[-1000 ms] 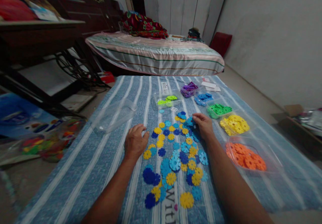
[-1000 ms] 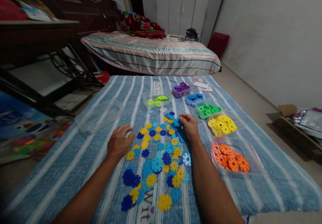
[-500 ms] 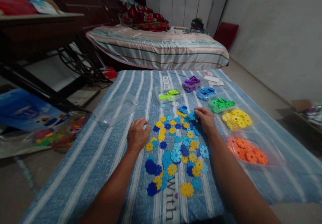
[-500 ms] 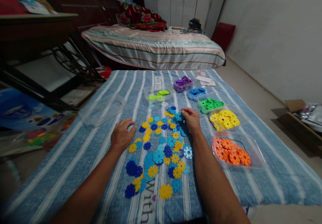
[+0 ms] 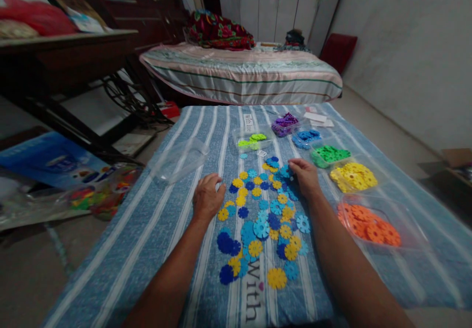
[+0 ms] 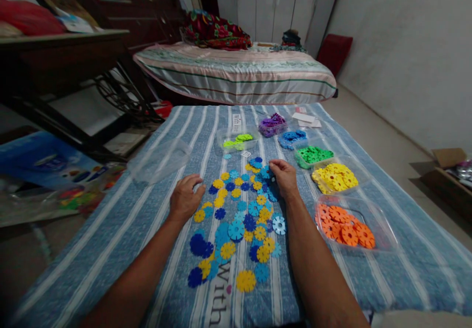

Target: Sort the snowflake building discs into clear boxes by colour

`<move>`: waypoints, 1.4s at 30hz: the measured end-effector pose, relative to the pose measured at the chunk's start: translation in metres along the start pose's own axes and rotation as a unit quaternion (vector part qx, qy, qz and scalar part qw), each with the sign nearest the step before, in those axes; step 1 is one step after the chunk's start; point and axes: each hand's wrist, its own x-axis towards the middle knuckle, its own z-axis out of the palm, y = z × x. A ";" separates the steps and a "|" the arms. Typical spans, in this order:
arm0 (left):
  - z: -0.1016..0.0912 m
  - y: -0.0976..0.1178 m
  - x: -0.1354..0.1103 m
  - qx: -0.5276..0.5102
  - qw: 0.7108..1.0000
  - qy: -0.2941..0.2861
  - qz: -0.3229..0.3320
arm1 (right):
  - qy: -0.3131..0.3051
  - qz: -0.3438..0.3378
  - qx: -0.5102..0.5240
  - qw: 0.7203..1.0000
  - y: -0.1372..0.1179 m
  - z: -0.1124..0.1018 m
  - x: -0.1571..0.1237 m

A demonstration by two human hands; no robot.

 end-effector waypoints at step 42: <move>-0.037 -0.014 0.054 -0.028 0.984 0.007 -0.177 | -0.021 -0.054 -0.073 0.996 0.010 0.010 -0.004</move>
